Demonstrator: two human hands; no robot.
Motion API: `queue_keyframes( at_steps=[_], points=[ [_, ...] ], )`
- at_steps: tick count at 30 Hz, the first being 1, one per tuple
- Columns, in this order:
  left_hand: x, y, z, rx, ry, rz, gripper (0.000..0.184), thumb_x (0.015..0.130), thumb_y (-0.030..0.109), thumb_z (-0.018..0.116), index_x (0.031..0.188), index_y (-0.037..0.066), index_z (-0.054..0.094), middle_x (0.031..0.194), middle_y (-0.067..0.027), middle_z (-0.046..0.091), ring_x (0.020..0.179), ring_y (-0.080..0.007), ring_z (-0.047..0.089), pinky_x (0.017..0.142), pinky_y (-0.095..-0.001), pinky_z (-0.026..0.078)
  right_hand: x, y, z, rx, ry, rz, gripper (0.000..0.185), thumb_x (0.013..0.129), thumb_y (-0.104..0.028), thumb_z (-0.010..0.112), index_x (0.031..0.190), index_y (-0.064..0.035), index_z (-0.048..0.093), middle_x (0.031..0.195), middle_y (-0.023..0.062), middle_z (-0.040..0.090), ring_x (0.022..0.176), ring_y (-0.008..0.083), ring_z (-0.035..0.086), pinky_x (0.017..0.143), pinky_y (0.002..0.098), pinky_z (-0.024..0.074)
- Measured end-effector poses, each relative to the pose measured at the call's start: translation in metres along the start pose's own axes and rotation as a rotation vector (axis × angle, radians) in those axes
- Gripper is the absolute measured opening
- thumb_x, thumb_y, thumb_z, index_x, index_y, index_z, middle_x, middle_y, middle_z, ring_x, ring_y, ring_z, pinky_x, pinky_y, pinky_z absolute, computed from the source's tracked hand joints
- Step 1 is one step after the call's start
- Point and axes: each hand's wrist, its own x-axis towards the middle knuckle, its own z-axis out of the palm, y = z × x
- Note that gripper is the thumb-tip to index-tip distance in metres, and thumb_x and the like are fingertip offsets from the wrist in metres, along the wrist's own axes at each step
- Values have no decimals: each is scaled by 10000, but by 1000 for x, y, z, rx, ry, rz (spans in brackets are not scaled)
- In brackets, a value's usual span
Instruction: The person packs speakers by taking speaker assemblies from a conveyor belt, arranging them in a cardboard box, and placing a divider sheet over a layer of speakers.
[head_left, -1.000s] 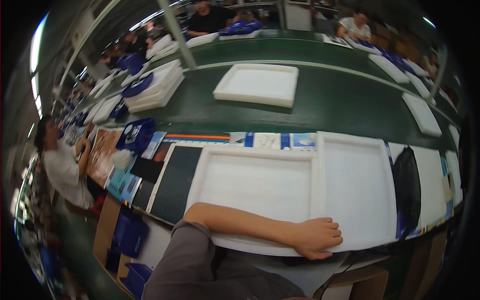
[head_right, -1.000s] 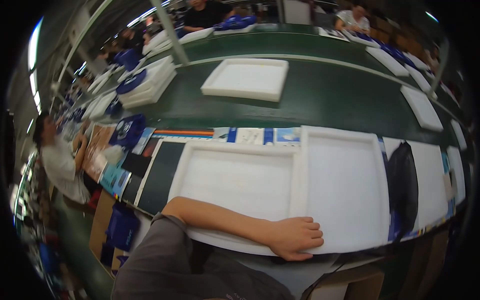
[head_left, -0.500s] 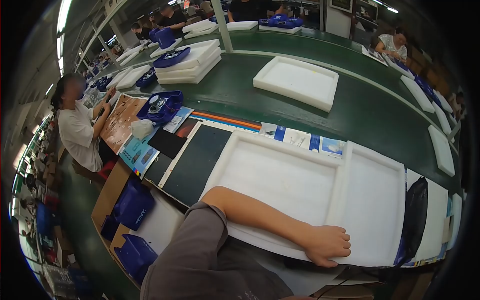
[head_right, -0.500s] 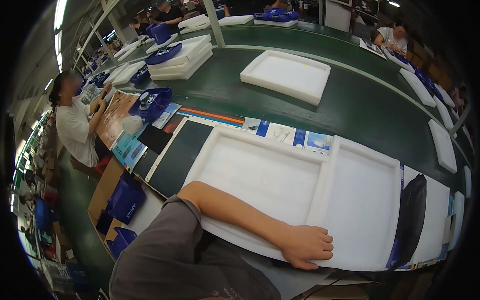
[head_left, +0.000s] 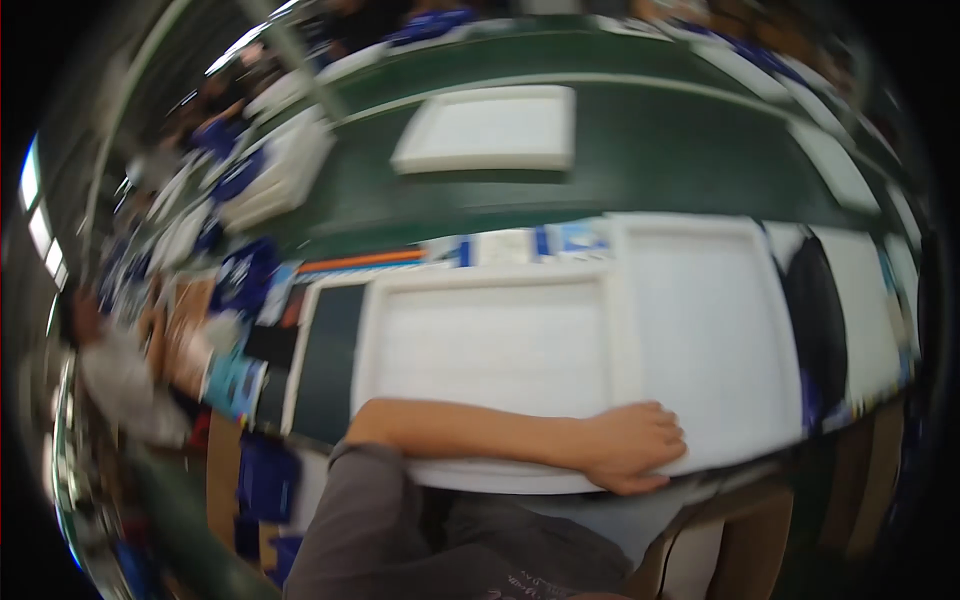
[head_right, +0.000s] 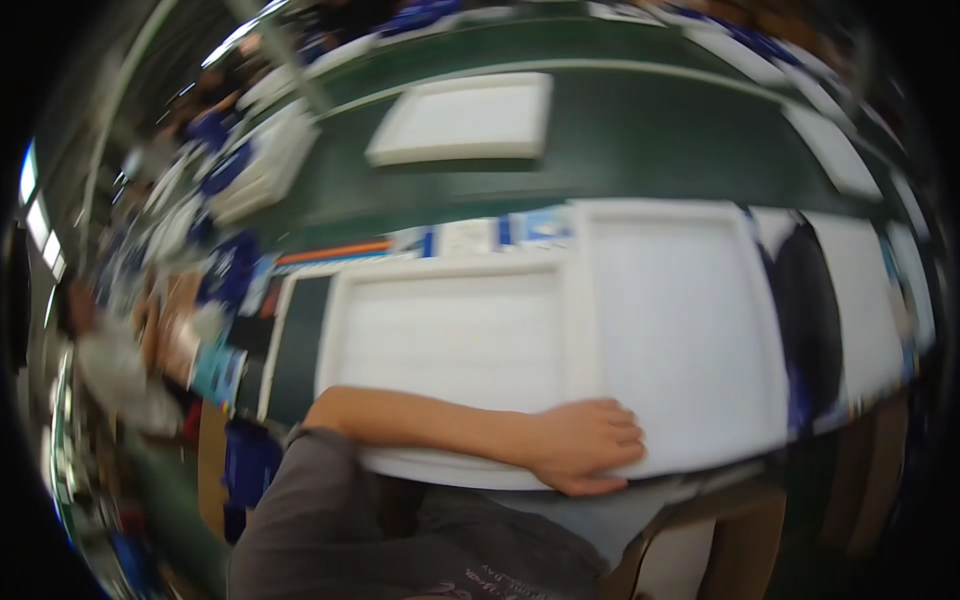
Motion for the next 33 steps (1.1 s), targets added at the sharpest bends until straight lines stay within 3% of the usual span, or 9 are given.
queue_keyframes(
  at_steps=[2, 3, 4, 6, 12, 33],
  points=[
    [6, 2, -2, 6, 3, -2, 285, 856, 299, 624, 872, 29, 536, 877, -131, 551, 851, -305, 540, 780, -402, 434, -13, 31, 16, -72, 128, -151, 297, 831, -150, 505, 746, 64, 692, 698, 217, 655, 654, 327, 639, 690, 432, 514],
    [9, 4, -6, 13, -55, -20, 281, 858, 296, 622, 881, 29, 539, 883, -126, 551, 854, -293, 541, 781, -395, 433, -20, 14, 11, 184, 66, 108, 297, 836, -137, 497, 763, 69, 698, 708, 218, 668, 656, 324, 647, 686, 423, 519],
    [12, 6, -11, 35, -109, -44, 278, 859, 293, 620, 891, 28, 542, 889, -120, 551, 857, -281, 543, 783, -387, 432, -32, -20, -4, 172, 58, 166, 312, 848, -131, 482, 773, 71, 706, 732, 219, 684, 668, 323, 659, 697, 415, 526],
    [14, 8, -12, 44, -133, -40, 275, 850, 298, 640, 906, 43, 557, 869, -104, 542, 827, -270, 539, 747, -374, 432, -41, -64, -24, 180, 28, 194, 325, 870, -127, 458, 863, 81, 708, 761, 221, 694, 705, 311, 680, 722, 410, 533],
    [17, 9, -13, 69, -170, -72, 273, 843, 300, 658, 936, 56, 577, 853, -82, 536, 791, -251, 532, 704, -355, 424, -41, -76, -33, 206, 55, 174, 352, 883, -104, 424, 1045, 83, 674, 795, 245, 694, 767, 318, 704, 764, 403, 545],
    [15, 6, -12, 53, -189, -73, 284, 846, 302, 655, 950, 52, 568, 871, -89, 536, 810, -254, 533, 718, -358, 427, -36, -67, -28, 191, 25, 150, 344, 831, -158, 463, 871, 76, 712, 776, 224, 698, 750, 315, 695, 741, 390, 538]
  ],
)
